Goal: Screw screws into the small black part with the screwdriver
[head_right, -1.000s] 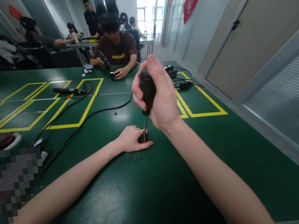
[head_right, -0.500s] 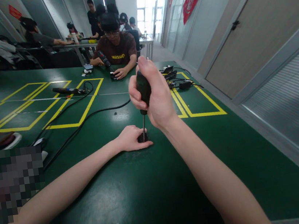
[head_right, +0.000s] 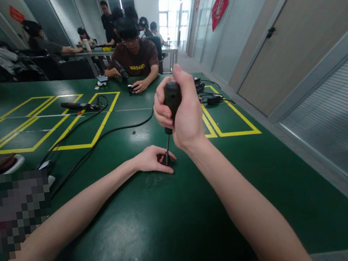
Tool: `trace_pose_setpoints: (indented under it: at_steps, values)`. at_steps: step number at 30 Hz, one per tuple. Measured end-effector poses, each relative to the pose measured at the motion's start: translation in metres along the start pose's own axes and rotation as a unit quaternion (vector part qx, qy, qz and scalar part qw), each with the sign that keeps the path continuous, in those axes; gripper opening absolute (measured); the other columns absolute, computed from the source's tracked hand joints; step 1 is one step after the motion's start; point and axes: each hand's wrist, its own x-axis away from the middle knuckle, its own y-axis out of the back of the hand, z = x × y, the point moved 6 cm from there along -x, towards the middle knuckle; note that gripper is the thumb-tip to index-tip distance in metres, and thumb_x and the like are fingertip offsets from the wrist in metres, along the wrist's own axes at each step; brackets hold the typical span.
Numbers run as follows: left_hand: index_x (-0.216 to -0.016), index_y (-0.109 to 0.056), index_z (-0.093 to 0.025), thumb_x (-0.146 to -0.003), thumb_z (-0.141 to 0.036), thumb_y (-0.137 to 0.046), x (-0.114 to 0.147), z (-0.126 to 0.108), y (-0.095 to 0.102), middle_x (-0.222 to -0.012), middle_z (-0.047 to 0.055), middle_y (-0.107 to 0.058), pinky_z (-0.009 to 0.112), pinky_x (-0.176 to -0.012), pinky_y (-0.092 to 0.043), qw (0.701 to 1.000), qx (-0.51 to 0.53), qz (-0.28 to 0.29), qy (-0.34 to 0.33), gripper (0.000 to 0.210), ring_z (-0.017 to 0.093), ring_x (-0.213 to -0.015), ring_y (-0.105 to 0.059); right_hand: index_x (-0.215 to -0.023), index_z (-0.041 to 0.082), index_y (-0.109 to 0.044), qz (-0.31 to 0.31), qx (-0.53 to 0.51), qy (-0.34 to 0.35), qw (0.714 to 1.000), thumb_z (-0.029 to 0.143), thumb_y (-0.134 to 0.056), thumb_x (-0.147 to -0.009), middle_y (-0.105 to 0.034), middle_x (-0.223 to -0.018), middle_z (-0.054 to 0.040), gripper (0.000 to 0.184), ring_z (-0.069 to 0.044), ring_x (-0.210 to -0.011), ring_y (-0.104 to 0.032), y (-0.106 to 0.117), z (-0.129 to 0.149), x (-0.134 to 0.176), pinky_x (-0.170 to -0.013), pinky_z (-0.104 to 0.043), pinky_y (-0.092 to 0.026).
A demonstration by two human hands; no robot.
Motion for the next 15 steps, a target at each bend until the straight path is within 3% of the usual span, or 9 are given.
trace_pose_setpoints:
  at_steps: [4, 7, 10, 12, 15]
  values:
    - [-0.123, -0.076, -0.015, -0.064, -0.049, -0.093, -0.001, 0.003, 0.001, -0.066, -0.007, -0.055, 0.024, -0.060, -0.029, 0.988, 0.131, 0.084, 0.011, 0.070, 0.009, -0.061, -0.046, -0.065, 0.026, -0.045, 0.016, 0.021, 0.005, 1.000, 0.083, -0.064, -0.080, -0.024, -0.041, 0.0111, 0.063, -0.007, -0.035, -0.010, -0.001, 0.000, -0.001, -0.035, -0.025, -0.006]
    - [-0.124, -0.076, -0.016, -0.064, -0.043, -0.094, -0.001, 0.003, 0.007, -0.065, -0.008, -0.053, 0.024, -0.059, -0.028, 0.980, 0.161, 0.114, 0.009, 0.068, 0.008, -0.059, -0.045, -0.065, 0.025, -0.046, 0.019, 0.020, 0.022, 0.999, 0.078, -0.065, -0.084, -0.035, -0.046, 0.0080, 0.059, -0.008, -0.035, -0.018, 0.000, 0.001, -0.002, -0.036, -0.026, -0.009]
    - [-0.121, -0.078, -0.016, -0.066, -0.041, -0.094, 0.000, 0.004, 0.011, -0.064, -0.008, -0.052, 0.024, -0.060, -0.030, 0.976, 0.180, 0.123, 0.010, 0.063, 0.008, -0.059, -0.045, -0.062, 0.023, -0.051, 0.031, 0.029, 0.032, 0.999, 0.073, -0.066, -0.088, -0.048, -0.059, 0.0027, 0.058, -0.009, -0.039, -0.033, -0.001, 0.002, -0.001, -0.037, -0.027, -0.019]
    - [-0.119, -0.079, -0.016, -0.067, -0.042, -0.093, 0.000, 0.004, 0.013, -0.065, -0.007, -0.053, 0.024, -0.061, -0.032, 0.974, 0.190, 0.120, 0.009, 0.059, 0.008, -0.060, -0.045, -0.062, 0.022, -0.054, 0.053, 0.027, 0.024, 0.998, 0.069, -0.064, -0.091, -0.049, -0.062, 0.0010, 0.057, -0.010, -0.043, -0.041, -0.003, 0.002, -0.001, -0.039, -0.026, -0.024]
    - [-0.110, -0.081, -0.015, -0.069, -0.045, -0.092, -0.002, 0.004, 0.016, -0.063, -0.007, -0.053, 0.024, -0.062, -0.036, 0.986, 0.144, 0.082, -0.002, 0.052, 0.009, -0.060, -0.047, -0.060, 0.022, -0.052, 0.075, 0.009, 0.013, 0.997, 0.070, -0.059, -0.094, -0.040, -0.053, 0.0032, 0.060, -0.010, -0.042, -0.034, -0.006, 0.002, -0.001, -0.038, -0.024, -0.022]
